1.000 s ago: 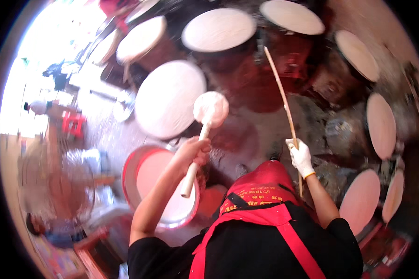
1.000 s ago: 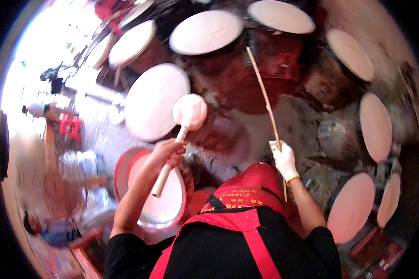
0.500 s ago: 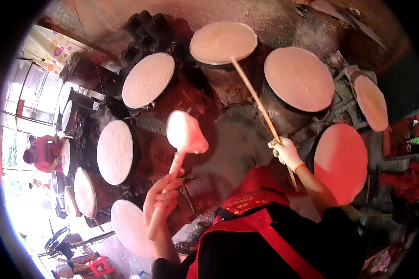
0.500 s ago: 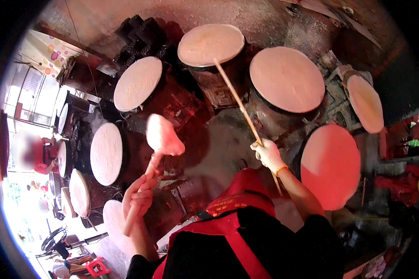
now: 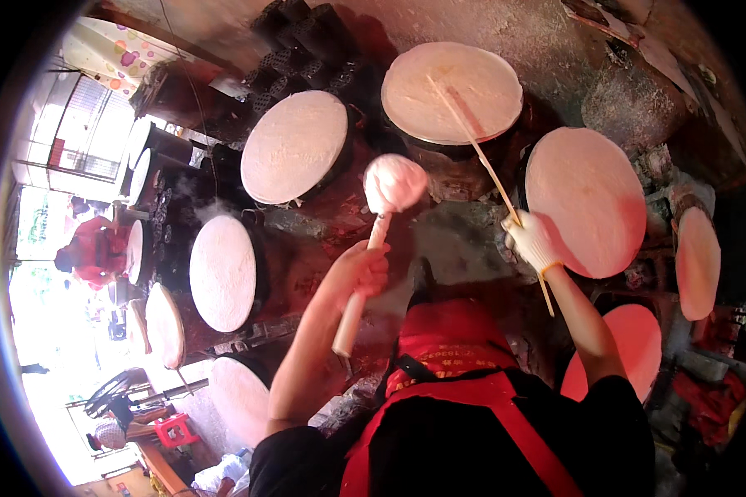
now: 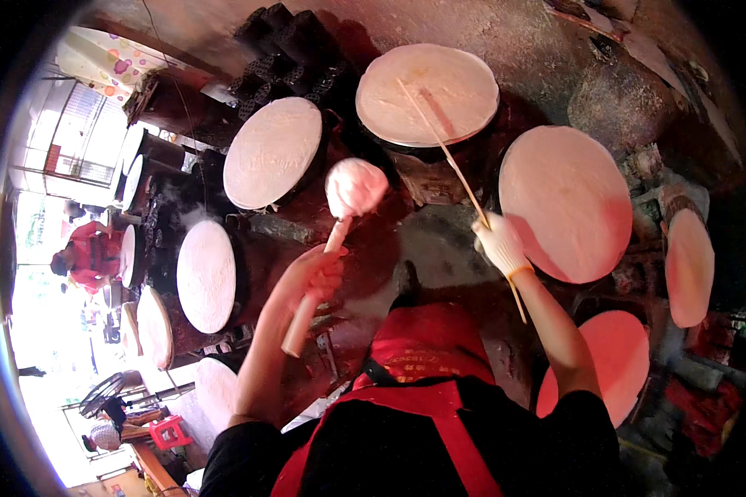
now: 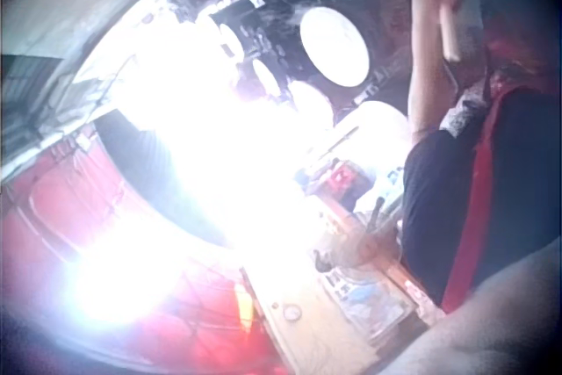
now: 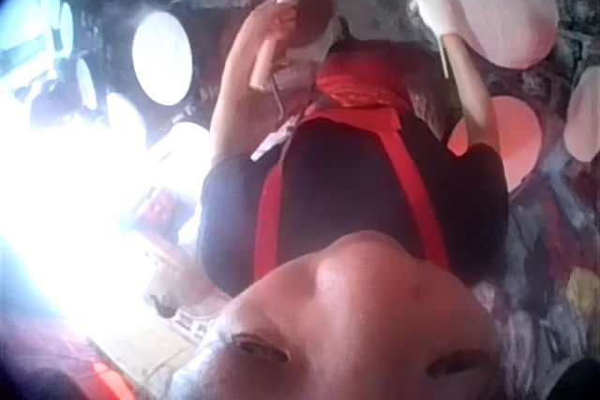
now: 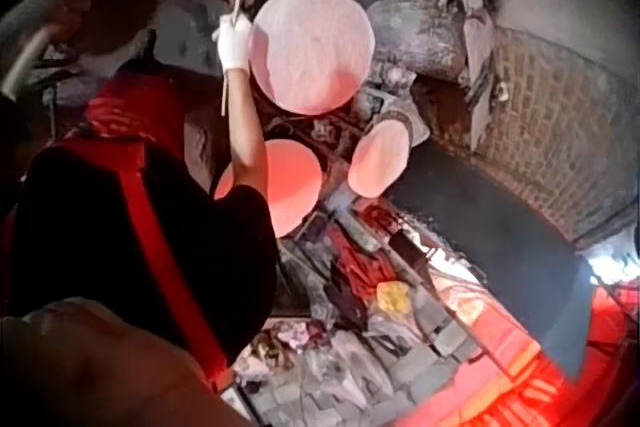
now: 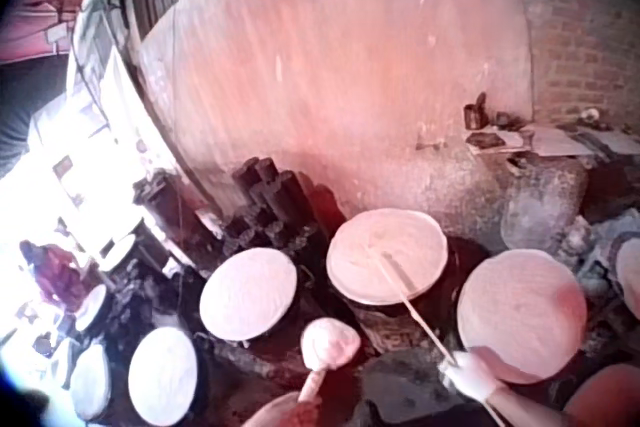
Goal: The person spreads liquid batter onto multiple circular hot plates using a handheld tool and removes the cooked wrappers with a spatula, placing them in a stack.
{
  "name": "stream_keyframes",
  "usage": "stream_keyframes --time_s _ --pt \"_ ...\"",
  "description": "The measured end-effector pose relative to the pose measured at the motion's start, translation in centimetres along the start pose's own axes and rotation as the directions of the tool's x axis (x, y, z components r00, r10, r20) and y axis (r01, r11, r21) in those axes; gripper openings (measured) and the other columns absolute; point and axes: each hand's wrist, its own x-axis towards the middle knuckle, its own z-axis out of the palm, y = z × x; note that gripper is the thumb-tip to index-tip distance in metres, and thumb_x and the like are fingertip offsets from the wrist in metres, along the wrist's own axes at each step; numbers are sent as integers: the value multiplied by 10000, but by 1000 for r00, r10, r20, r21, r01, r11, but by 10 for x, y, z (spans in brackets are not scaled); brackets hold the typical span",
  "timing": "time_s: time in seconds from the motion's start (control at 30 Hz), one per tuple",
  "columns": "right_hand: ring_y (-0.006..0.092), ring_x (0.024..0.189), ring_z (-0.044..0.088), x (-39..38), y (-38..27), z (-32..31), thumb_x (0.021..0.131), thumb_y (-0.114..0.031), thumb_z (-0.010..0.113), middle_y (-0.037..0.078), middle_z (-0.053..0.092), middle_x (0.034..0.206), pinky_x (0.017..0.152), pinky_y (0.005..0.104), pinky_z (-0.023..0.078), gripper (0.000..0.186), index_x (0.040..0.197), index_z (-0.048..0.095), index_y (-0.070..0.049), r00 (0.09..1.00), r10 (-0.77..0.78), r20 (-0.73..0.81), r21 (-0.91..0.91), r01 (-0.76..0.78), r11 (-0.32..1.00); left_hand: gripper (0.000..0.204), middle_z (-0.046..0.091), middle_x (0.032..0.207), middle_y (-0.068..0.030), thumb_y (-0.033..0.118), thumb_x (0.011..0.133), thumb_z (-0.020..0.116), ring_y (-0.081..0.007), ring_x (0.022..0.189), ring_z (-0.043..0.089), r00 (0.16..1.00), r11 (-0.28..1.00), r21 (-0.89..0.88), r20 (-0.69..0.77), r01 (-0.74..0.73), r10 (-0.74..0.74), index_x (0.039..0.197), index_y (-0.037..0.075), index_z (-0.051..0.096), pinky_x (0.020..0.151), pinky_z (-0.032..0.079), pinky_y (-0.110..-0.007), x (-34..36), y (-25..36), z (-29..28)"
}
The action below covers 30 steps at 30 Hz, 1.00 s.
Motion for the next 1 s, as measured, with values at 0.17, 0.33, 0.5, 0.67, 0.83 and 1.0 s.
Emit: stream_keyframes --time_s 0.17,0.33,0.5,0.67,0.83,1.0 --pt "313 808 630 96 -77 36 807 -307 626 130 634 830 670 456 471 256 902 587 -72 916 -363 -169 -509 235 828 162 423 674 7 100 943 486 -20 448 349 931 804 -489 298 338 -210 1078 17 451 327 273 -147 38 20 -24" --pt "314 798 634 168 -124 80 741 -291 711 131 597 954 654 442 502 352 975 542 -89 820 -571 -33 -746 361 560 148 425 681 7 110 943 502 -16 455 351 952 857 -431 235 282 -195 1059 27 461 328 256 -136 40 49 -36" --pt "290 724 632 206 -110 66 807 -263 617 91 625 892 619 427 498 154 890 643 -136 775 -626 88 -775 448 446 131 411 679 13 121 947 507 -23 459 335 974 922 -333 170 197 -147 1049 45 472 339 237 -156 39 93 -48" --pt "312 711 644 223 -186 3 816 -344 596 131 656 757 627 437 490 229 882 694 -148 904 -414 -108 -703 225 675 125 405 683 12 108 961 471 -33 473 333 979 926 -337 166 169 -118 1070 50 491 366 262 -160 56 136 -63" --pt "80 622 567 231 -202 -180 790 -87 558 -19 638 727 551 246 447 161 845 710 -80 756 -401 -517 -66 431 900 123 405 678 8 96 964 460 -43 474 333 965 915 -331 197 229 -171 1049 16 500 364 267 -159 84 184 -46" --pt "31 481 370 81 -175 -355 867 -218 617 -72 460 630 436 184 293 263 1090 635 -81 548 -89 -832 217 469 856 282 429 748 -36 164 1006 357 -72 513 393 844 784 -425 488 452 -223 1176 -49 430 388 338 -182 126 209 -34"
